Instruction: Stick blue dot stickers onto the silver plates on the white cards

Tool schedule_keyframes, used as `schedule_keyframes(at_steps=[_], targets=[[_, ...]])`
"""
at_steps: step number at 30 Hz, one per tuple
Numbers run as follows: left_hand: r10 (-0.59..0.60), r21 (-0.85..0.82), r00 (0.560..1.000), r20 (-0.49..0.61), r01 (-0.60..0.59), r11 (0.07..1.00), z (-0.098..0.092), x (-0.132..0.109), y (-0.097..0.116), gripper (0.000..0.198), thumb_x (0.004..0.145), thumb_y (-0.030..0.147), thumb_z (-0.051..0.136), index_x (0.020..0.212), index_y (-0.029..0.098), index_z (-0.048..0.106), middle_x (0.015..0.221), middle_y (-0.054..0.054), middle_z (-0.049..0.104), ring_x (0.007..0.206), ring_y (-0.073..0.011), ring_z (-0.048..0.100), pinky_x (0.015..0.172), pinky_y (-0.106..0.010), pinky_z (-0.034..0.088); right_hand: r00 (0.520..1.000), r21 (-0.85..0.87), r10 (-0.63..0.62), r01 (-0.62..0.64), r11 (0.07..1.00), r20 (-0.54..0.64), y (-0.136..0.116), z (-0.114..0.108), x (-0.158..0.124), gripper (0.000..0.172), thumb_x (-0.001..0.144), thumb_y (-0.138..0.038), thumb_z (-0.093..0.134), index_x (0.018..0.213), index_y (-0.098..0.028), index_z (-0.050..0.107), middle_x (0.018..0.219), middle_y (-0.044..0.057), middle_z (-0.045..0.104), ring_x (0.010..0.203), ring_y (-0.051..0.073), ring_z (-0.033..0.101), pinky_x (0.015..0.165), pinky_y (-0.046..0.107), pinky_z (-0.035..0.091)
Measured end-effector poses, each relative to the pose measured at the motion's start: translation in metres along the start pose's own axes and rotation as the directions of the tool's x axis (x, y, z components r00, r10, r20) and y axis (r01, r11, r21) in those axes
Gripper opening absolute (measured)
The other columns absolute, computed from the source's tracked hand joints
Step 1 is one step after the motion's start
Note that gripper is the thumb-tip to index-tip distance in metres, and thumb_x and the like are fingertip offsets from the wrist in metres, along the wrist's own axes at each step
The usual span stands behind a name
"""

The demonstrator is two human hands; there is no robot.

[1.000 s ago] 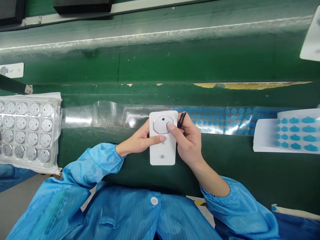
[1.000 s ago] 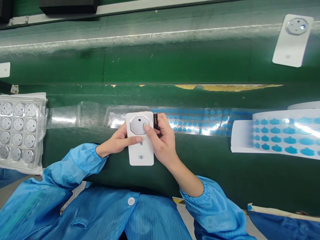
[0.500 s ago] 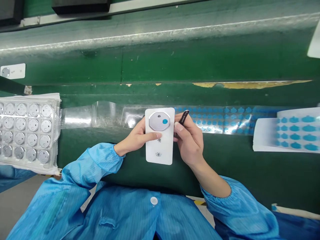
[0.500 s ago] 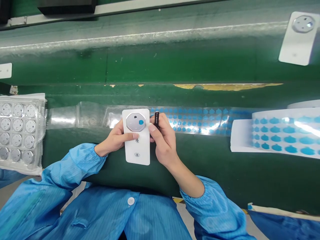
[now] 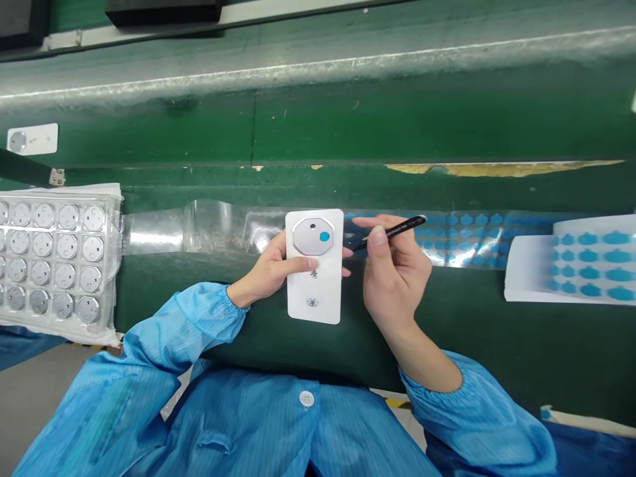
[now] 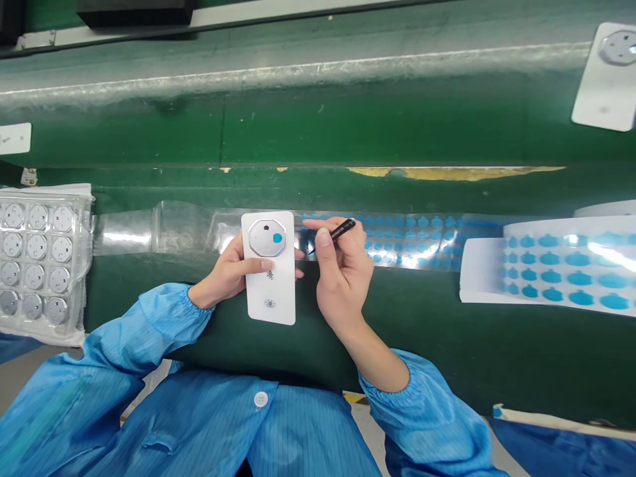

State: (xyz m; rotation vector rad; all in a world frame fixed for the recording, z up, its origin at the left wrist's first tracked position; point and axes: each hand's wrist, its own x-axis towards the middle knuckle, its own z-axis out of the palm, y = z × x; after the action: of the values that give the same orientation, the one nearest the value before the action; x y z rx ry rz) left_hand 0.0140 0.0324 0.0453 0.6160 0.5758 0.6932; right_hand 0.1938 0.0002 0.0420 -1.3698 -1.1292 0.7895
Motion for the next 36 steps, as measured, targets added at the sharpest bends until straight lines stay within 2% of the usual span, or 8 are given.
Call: schedule_keyframes(at_steps=[2, 5, 9, 14, 26, 32, 34, 36], targets=[[0.031, -0.006, 0.998, -0.057, -0.031, 1.0, -0.001, 0.001, 0.0, 0.047, 0.085, 0.027, 0.084, 0.126, 0.018, 0.063, 0.119, -0.013, 0.078, 0.096, -0.0334, 0.08, 0.089, -0.048, 0.066, 0.993, 0.078, 0.003, 0.006, 0.997, -0.115, 0.0, 0.001, 0.003, 0.023, 0.105, -0.044, 0.065, 0.107, -0.029, 0.081, 0.104, 0.004, 0.067, 0.105, 0.021, 0.058, 0.099, 0.038, 0.046], [0.081, -0.01, 0.99, -0.118, -0.082, 0.997, -0.002, 0.002, 0.0, 0.045, 0.082, 0.025, 0.084, 0.121, 0.017, 0.063, 0.109, -0.01, 0.08, 0.086, -0.0304, 0.08, 0.08, -0.043, 0.067, 0.971, 0.351, 0.198, -0.139, 0.926, -0.138, 0.0, 0.0, 0.009, 0.023, 0.101, -0.045, 0.072, 0.103, -0.025, 0.082, 0.106, 0.004, 0.068, 0.087, 0.016, 0.056, 0.076, 0.029, 0.05], [0.078, -0.021, 0.988, -0.132, -0.082, 0.996, -0.001, 0.002, 0.0, 0.044, 0.079, 0.024, 0.083, 0.117, 0.018, 0.063, 0.104, -0.007, 0.081, 0.082, -0.0289, 0.08, 0.077, -0.042, 0.067, 0.894, 0.676, 0.442, -0.37, 0.638, 0.072, 0.001, -0.012, 0.019, 0.024, 0.096, -0.042, 0.077, 0.084, -0.023, 0.071, 0.089, 0.0, 0.055, 0.074, 0.012, 0.052, 0.063, 0.022, 0.052], [0.059, -0.022, 0.991, -0.123, -0.063, 0.998, -0.002, 0.002, 0.0, 0.043, 0.079, 0.023, 0.082, 0.117, 0.018, 0.062, 0.103, -0.008, 0.081, 0.08, -0.0286, 0.08, 0.077, -0.043, 0.067, 0.845, 0.786, 0.467, -0.466, 0.406, 0.26, -0.001, -0.023, 0.028, 0.031, 0.104, -0.032, 0.064, 0.075, -0.023, 0.057, 0.084, 0.0, 0.048, 0.074, 0.013, 0.054, 0.062, 0.022, 0.055], [0.042, -0.005, 0.995, -0.086, -0.042, 0.999, -0.002, 0.0, 0.003, 0.042, 0.081, 0.025, 0.083, 0.117, 0.016, 0.063, 0.103, -0.01, 0.08, 0.078, -0.028, 0.079, 0.069, -0.039, 0.067, 0.834, 0.783, 0.439, -0.505, 0.363, 0.335, -0.011, -0.02, 0.029, 0.039, 0.105, -0.033, 0.061, 0.069, -0.023, 0.048, 0.079, 0.001, 0.044, 0.073, 0.016, 0.053, 0.059, 0.025, 0.055], [-0.132, 0.166, 0.988, -0.073, 0.143, 0.976, 0.005, -0.002, 0.01, 0.051, 0.084, 0.037, 0.085, 0.123, 0.018, 0.058, 0.096, -0.009, 0.078, 0.075, -0.0274, 0.078, 0.063, -0.036, 0.064, 0.81, 0.805, 0.46, -0.523, 0.281, 0.365, -0.011, -0.02, 0.029, 0.037, 0.107, -0.03, 0.057, 0.071, -0.022, 0.049, 0.08, 0.0, 0.045, 0.073, 0.015, 0.054, 0.062, 0.025, 0.056], [-0.151, 0.224, 0.978, -0.142, 0.18, 0.958, 0.006, 0.001, 0.013, 0.054, 0.084, 0.034, 0.084, 0.126, 0.022, 0.053, 0.103, -0.007, 0.077, 0.08, -0.0279, 0.079, 0.067, -0.038, 0.064, 0.798, 0.81, 0.488, -0.522, 0.266, 0.354, -0.011, -0.02, 0.03, 0.039, 0.108, -0.031, 0.053, 0.07, -0.022, 0.048, 0.079, 0.0, 0.045, 0.071, 0.014, 0.053, 0.06, 0.025, 0.056], [-0.055, 0.287, 0.966, -0.252, 0.129, 0.949, 0.004, 0.011, 0.021, 0.055, 0.082, 0.031, 0.082, 0.126, 0.024, 0.049, 0.113, -0.007, 0.075, 0.093, -0.0282, 0.078, 0.078, -0.041, 0.064, 0.796, 0.817, 0.507, -0.51, 0.269, 0.33, -0.01, -0.02, 0.033, 0.04, 0.109, -0.031, 0.05, 0.07, -0.022, 0.047, 0.079, 0.0, 0.044, 0.07, 0.014, 0.053, 0.059, 0.024, 0.055]])
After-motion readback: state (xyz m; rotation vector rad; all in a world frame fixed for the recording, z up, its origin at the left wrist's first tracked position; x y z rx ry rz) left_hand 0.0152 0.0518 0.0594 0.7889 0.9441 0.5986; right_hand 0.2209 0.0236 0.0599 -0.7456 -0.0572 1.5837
